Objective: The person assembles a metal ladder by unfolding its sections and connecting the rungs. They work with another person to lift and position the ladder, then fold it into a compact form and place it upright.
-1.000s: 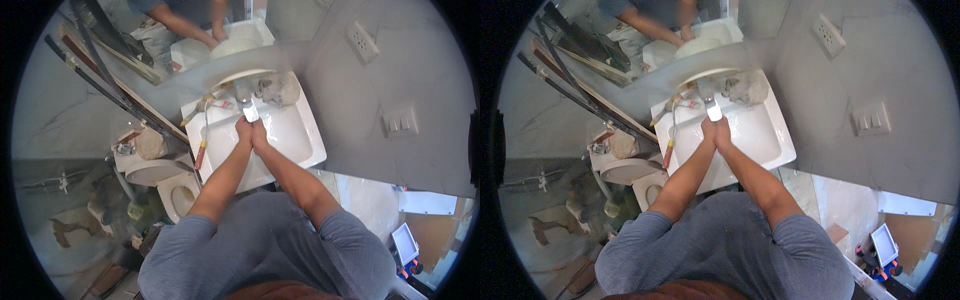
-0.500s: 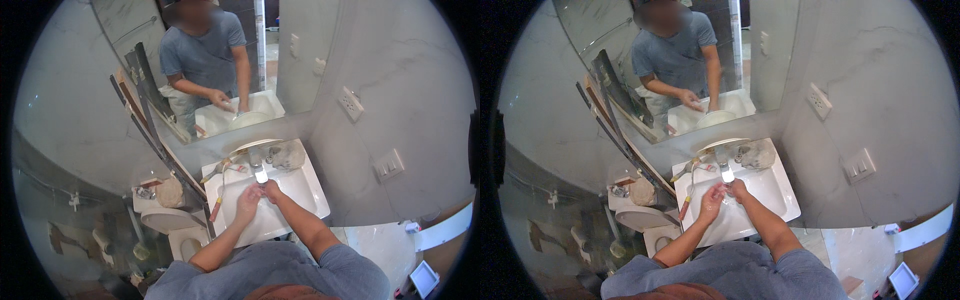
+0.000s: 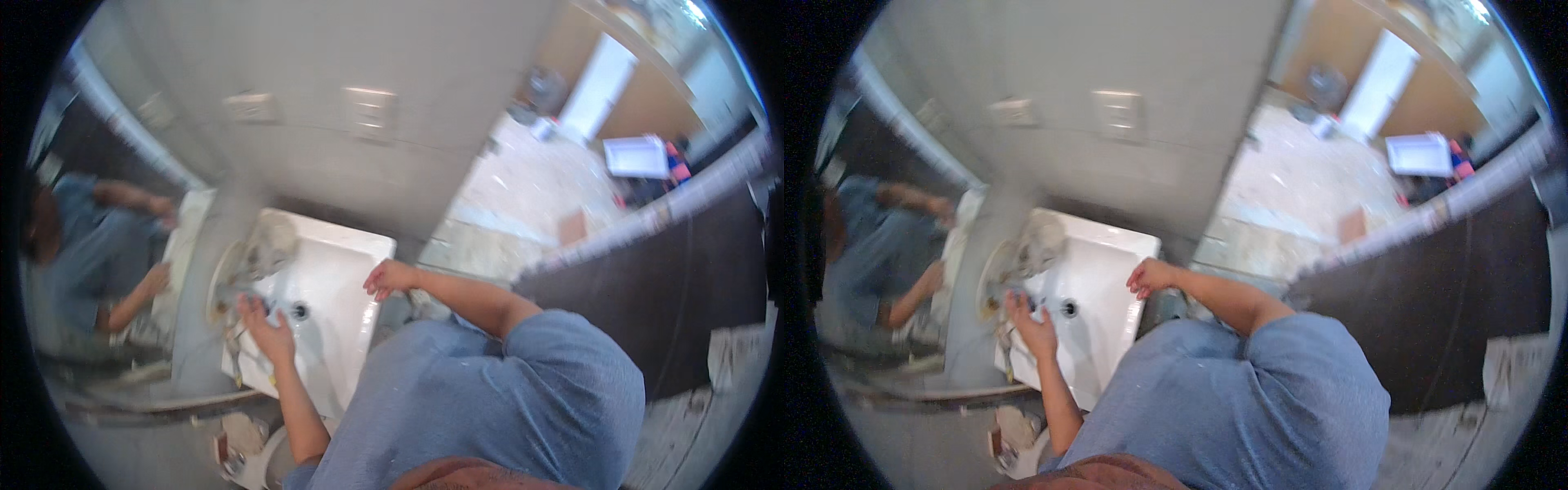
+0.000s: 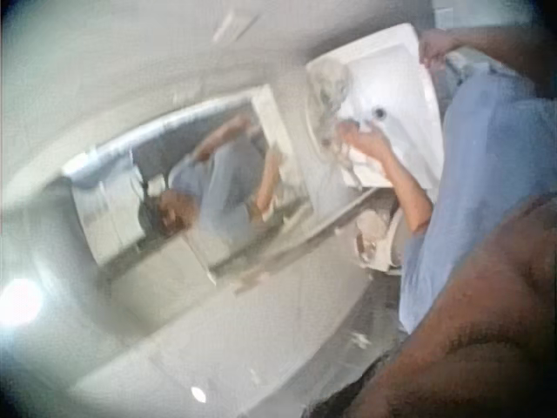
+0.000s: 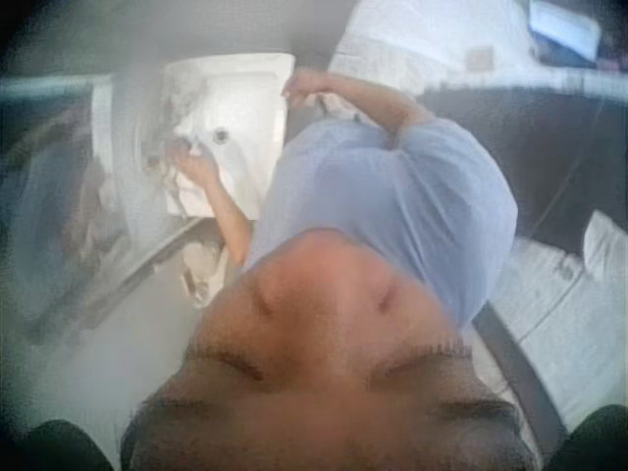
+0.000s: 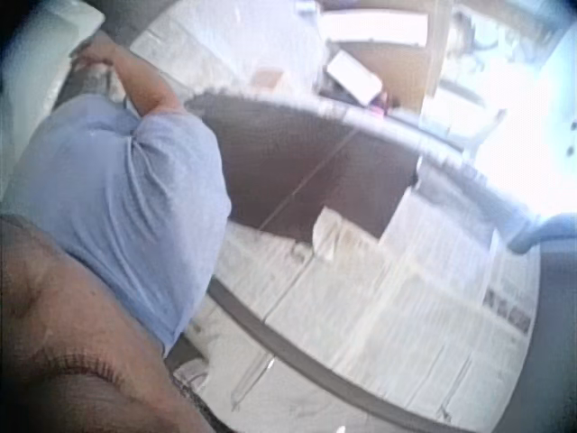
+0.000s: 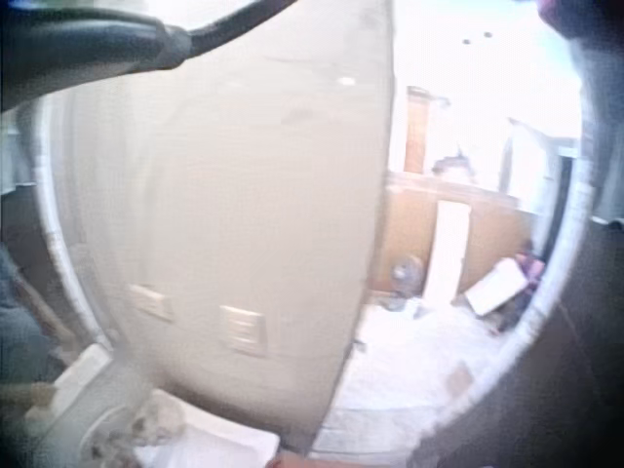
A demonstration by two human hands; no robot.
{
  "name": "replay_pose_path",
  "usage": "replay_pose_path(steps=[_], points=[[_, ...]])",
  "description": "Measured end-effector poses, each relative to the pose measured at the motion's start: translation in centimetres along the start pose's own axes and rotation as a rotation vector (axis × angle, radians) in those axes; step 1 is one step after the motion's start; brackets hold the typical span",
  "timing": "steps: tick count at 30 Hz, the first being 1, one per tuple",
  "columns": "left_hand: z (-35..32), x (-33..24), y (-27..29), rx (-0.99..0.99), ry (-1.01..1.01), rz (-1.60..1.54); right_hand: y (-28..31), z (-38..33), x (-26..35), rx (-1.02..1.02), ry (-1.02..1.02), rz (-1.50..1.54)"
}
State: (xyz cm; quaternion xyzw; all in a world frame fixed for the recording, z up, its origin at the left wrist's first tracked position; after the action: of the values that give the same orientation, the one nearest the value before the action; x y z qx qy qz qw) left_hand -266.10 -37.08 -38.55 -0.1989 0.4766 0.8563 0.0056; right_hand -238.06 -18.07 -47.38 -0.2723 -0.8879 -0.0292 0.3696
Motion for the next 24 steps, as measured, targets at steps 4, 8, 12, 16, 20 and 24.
replay_pose_path(steps=[4, 8, 12, 16, 20, 24], points=[[1.3, -1.9, 0.4, -0.037, 0.012, 0.01, 10.0, -8.7, -6.8, -0.424, -0.036, -0.199], [1.4, -5.2, 0.4, -0.105, 0.048, -0.103, 18.0, -15.4, -21.7, -0.823, -0.228, -0.005], [-0.5, -9.8, -2.7, 0.061, 0.073, -0.34, 20.6, -20.9, -33.5, -1.139, -0.587, 0.042], [1.8, -20.8, -6.8, 0.268, 0.087, -0.486, 23.5, -23.8, -37.2, -0.956, -0.608, 0.114], [3.9, -28.4, -13.7, 0.427, 0.105, -0.621, 30.2, -24.4, -39.5, -0.817, -0.533, 0.346], [2.8, -30.3, -21.3, 0.622, 0.23, -0.708, 37.1, -24.4, -41.4, -0.819, -0.42, 0.52]])
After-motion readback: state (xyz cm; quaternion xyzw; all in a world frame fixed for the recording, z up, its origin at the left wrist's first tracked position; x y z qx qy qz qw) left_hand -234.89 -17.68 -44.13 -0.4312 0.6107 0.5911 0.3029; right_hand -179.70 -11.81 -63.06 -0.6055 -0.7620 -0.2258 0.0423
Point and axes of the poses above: each hand's wrist, its own z-axis towards the middle knuckle, its own y-axis out of the back of the hand, x = y × z, the point moved 2 cm from there along z, towards the middle knuckle, and after that the axes turned 15 degrees about -y, right-handed, at the moved point
